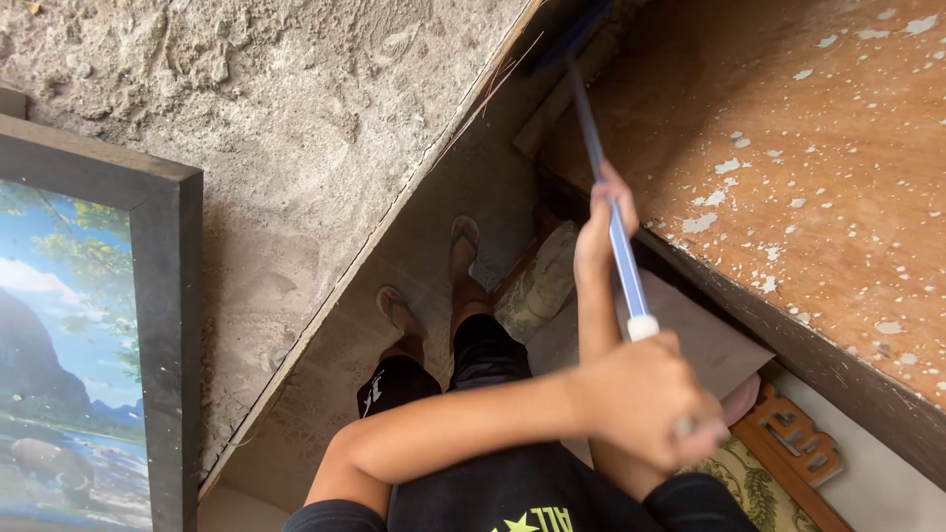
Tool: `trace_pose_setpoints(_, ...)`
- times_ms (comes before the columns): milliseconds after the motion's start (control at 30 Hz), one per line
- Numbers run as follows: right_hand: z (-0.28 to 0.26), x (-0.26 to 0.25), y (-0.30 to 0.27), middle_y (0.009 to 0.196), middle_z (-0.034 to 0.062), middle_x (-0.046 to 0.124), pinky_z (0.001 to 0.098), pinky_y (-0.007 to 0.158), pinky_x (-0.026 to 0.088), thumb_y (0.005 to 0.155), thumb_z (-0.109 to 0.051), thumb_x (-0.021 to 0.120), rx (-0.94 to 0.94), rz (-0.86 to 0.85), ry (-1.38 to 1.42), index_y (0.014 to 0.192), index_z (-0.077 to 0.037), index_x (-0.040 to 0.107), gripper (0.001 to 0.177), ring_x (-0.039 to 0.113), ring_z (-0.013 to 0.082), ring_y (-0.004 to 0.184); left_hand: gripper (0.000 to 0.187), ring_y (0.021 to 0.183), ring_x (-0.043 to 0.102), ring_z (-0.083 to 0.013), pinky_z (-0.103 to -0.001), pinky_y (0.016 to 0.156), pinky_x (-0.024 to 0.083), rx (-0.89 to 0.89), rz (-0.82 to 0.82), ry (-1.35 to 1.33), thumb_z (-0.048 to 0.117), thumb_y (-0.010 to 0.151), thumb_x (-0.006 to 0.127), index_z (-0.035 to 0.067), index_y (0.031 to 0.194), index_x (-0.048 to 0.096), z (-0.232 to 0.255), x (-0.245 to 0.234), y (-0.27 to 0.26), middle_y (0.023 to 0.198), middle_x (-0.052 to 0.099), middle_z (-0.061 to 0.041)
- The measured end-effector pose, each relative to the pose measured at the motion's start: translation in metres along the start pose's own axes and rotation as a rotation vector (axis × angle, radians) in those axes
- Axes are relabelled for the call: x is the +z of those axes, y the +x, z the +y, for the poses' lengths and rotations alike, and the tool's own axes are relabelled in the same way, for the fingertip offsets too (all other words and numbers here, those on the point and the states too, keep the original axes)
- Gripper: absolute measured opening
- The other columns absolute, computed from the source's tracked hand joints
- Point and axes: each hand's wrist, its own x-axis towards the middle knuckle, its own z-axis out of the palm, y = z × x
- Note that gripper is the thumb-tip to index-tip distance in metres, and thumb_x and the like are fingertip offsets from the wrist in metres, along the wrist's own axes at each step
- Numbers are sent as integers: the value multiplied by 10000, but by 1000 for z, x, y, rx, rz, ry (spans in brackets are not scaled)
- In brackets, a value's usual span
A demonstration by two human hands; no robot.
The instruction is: Sweeping the tiled floor using a long-handled broom.
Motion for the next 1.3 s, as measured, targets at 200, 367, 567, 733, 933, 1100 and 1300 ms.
trace_pose_setpoints(200,125,53,50,1382,206,649,371,1090,474,957,79,529,-126,12,-26,932,-11,642,146,613,297,1300,203,572,629,-298,-407,748,490,-37,-34,195,245,790,631,127,629,663,-120,-18,-14,572,628,-108)
trace_pose_setpoints(367,120,62,-14,1362,184,671,342,1044,493,931,71,516,-2,-81,61,938,-20,628,145,647,272,1253,213,566,619,-332,-431,731,483,-125,0,236,218,774,644,99,598,653,-96,-1,-36,554,614,-135)
trace_pose_setpoints(567,80,32,-95,1292,155,716,311,932,522,938,69,510,97,-225,54,892,-30,589,135,680,220,1140,305,502,581,-335,-428,704,473,-273,12,215,228,821,624,82,553,615,-35,36,-57,533,586,-144)
trace_pose_setpoints(733,61,0,-128,1232,168,736,324,975,519,888,100,519,153,-350,37,880,-1,609,135,689,226,1122,329,445,554,-316,-432,658,477,-317,83,120,259,872,592,86,597,643,0,45,-42,525,591,-120)
trace_pose_setpoints(933,8,-14,-103,1260,206,712,368,1080,493,894,96,510,94,-174,43,894,3,621,145,661,275,1209,398,371,531,-236,-379,560,468,-211,2,13,310,967,544,112,637,643,47,26,-26,476,541,-87)
trace_pose_setpoints(1100,-6,-11,-37,1284,219,696,393,1069,527,931,48,510,-4,-33,59,897,-7,602,112,658,299,1240,368,417,533,-242,-389,596,443,-45,25,42,307,948,557,127,631,611,32,21,-13,467,525,-66)
trace_pose_setpoints(1300,61,15,57,1272,245,717,435,1078,408,945,86,554,-188,-67,-93,935,12,637,112,611,348,1186,237,621,609,-277,-410,712,494,87,154,15,220,877,625,121,662,630,-82,-15,-5,621,619,-71)
